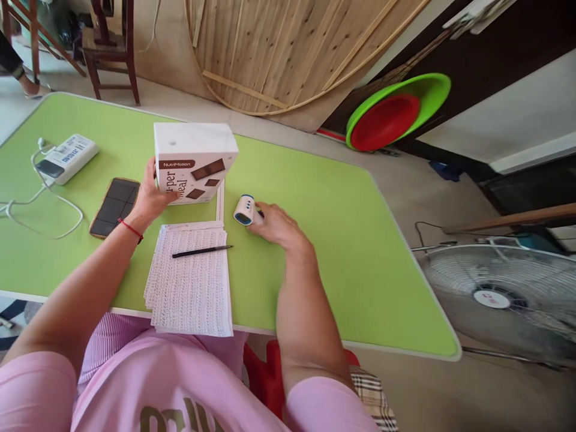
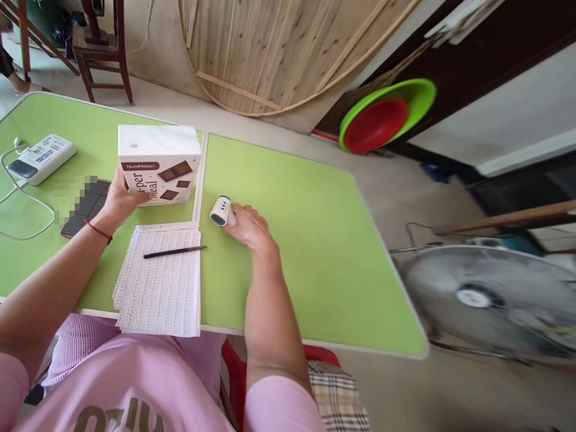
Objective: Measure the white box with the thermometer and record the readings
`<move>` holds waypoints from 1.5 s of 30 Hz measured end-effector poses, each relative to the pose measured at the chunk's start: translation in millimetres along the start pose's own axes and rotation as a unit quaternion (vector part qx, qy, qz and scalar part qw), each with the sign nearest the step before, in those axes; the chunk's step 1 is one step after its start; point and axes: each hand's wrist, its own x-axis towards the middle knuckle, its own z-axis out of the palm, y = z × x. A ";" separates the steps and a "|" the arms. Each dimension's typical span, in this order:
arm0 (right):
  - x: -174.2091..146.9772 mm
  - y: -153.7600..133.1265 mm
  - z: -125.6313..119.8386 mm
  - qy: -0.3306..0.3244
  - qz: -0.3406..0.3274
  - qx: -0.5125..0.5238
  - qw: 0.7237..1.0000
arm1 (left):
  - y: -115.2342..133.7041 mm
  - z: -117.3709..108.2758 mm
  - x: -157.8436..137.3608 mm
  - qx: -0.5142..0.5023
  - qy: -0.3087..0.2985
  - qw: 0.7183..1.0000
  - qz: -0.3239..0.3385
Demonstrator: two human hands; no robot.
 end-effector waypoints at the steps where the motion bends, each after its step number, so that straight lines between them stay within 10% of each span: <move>1: -0.9 -0.8 1.5 -0.015 -0.003 0.006 1.000 | -1.8 -1.3 -1.0 -0.010 0.010 1.000 -0.007; 9: -17.4 -18.7 3.0 0.076 0.014 0.195 0.978 | 13.6 -1.5 -18.8 -0.058 0.026 0.997 -0.046; 15: -60.4 -96.6 20.8 0.047 -0.074 0.644 0.760 | 33.1 14.4 -38.1 -0.036 0.026 0.998 -0.050; 18: -72.9 -123.1 32.4 -0.034 -0.052 0.705 0.707 | 31.5 16.1 -37.5 -0.011 0.031 0.998 -0.058; 45: -71.0 -124.5 40.6 -0.080 0.034 0.767 0.635 | 19.4 15.1 -30.4 -0.095 0.040 0.994 -0.046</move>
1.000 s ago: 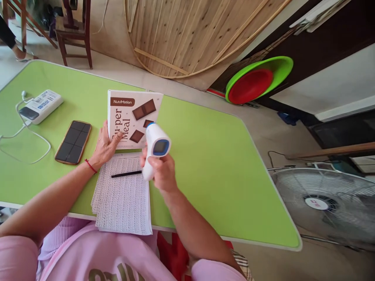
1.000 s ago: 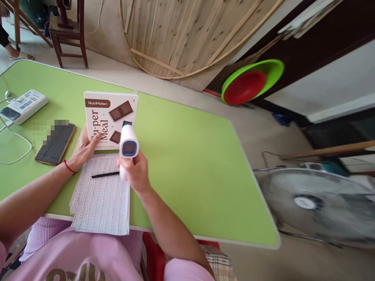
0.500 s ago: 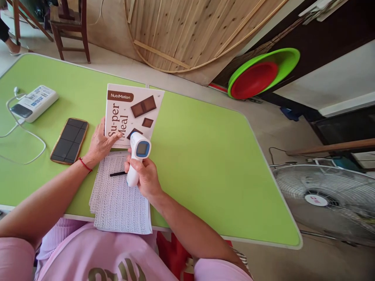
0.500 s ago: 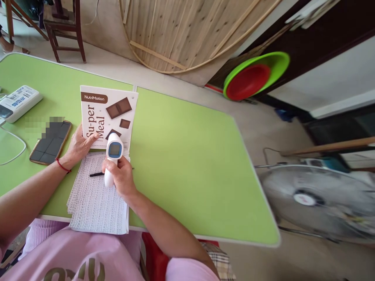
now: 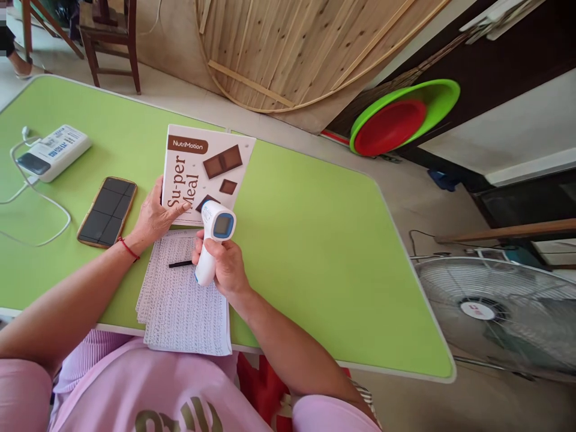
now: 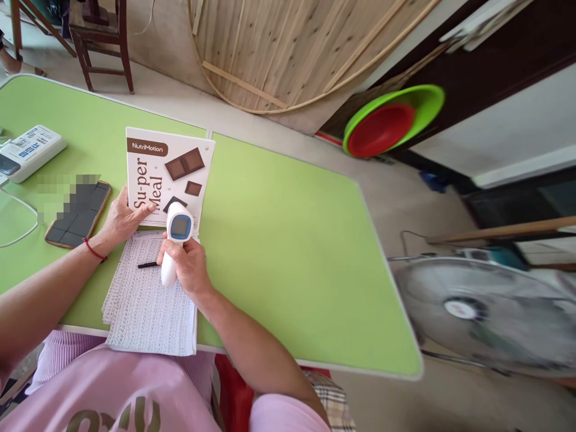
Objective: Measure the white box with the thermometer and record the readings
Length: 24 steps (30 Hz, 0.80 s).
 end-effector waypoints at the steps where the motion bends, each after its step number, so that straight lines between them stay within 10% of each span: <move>1: -0.1 -0.1 -0.1 0.003 0.003 0.001 1.000 | -0.1 0.1 0.0 -0.003 0.001 1.000 0.000; 24: 2.7 3.9 -2.1 0.006 -0.001 -0.020 1.000 | 2.1 0.0 1.2 -0.021 -0.006 1.000 -0.008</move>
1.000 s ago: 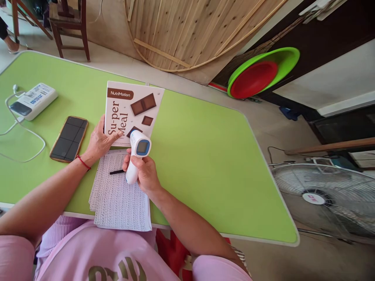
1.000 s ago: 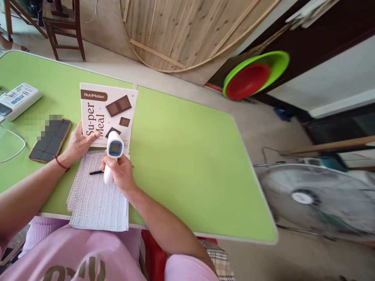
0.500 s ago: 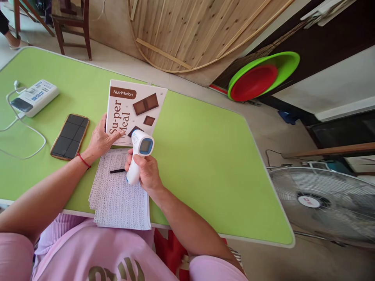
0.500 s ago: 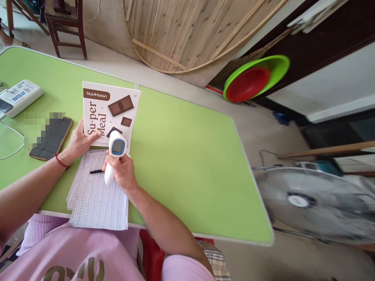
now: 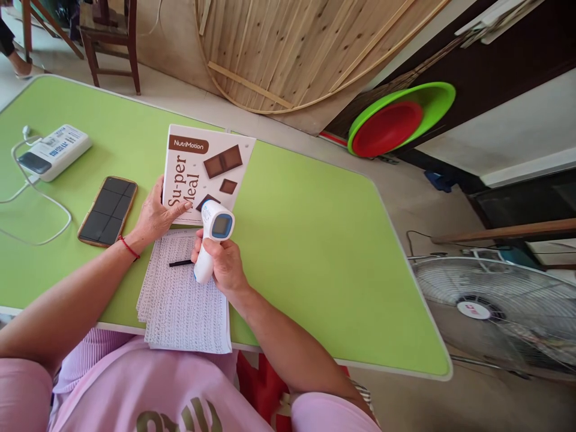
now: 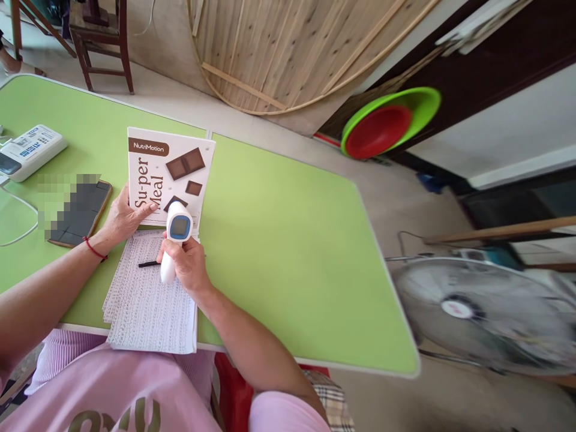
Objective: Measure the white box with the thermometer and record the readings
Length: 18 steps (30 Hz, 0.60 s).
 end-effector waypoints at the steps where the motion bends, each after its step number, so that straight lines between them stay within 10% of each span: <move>1: -0.2 0.1 -0.1 0.001 -0.001 -0.001 1.000 | 0.0 0.0 -0.1 0.001 0.000 1.000 0.001; 18: -8.8 0.3 5.6 -0.001 0.007 0.003 1.000 | -6.6 -9.8 6.9 -0.075 -0.036 0.996 -0.025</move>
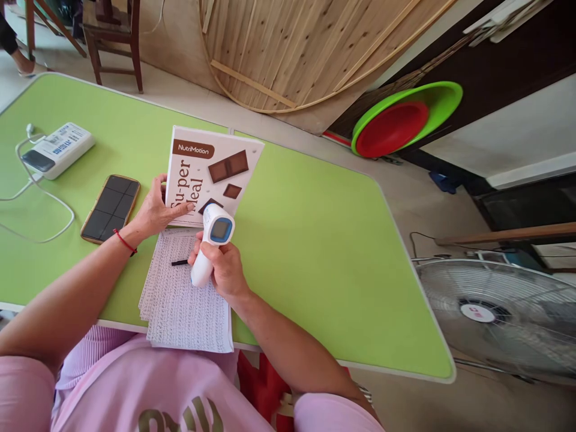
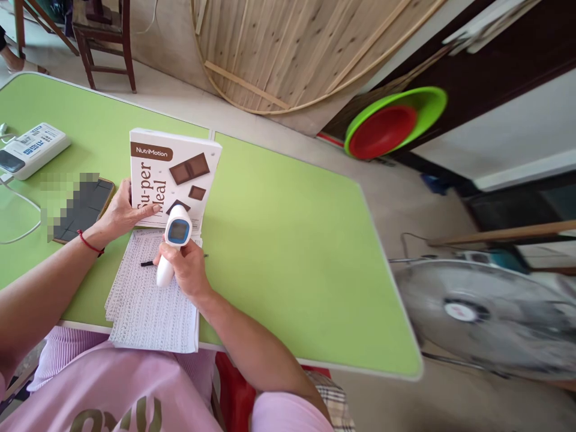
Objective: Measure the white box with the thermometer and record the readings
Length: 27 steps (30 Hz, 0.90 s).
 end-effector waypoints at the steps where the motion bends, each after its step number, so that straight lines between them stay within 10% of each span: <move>1: -1.1 0.9 0.8 -0.006 0.000 -0.001 1.000 | 0.0 -1.5 1.2 -0.009 -0.012 1.000 0.002; 27: 4.3 -21.8 -12.3 -0.104 0.013 -0.096 0.990 | -7.0 -1.9 9.9 -0.073 -0.076 0.994 0.036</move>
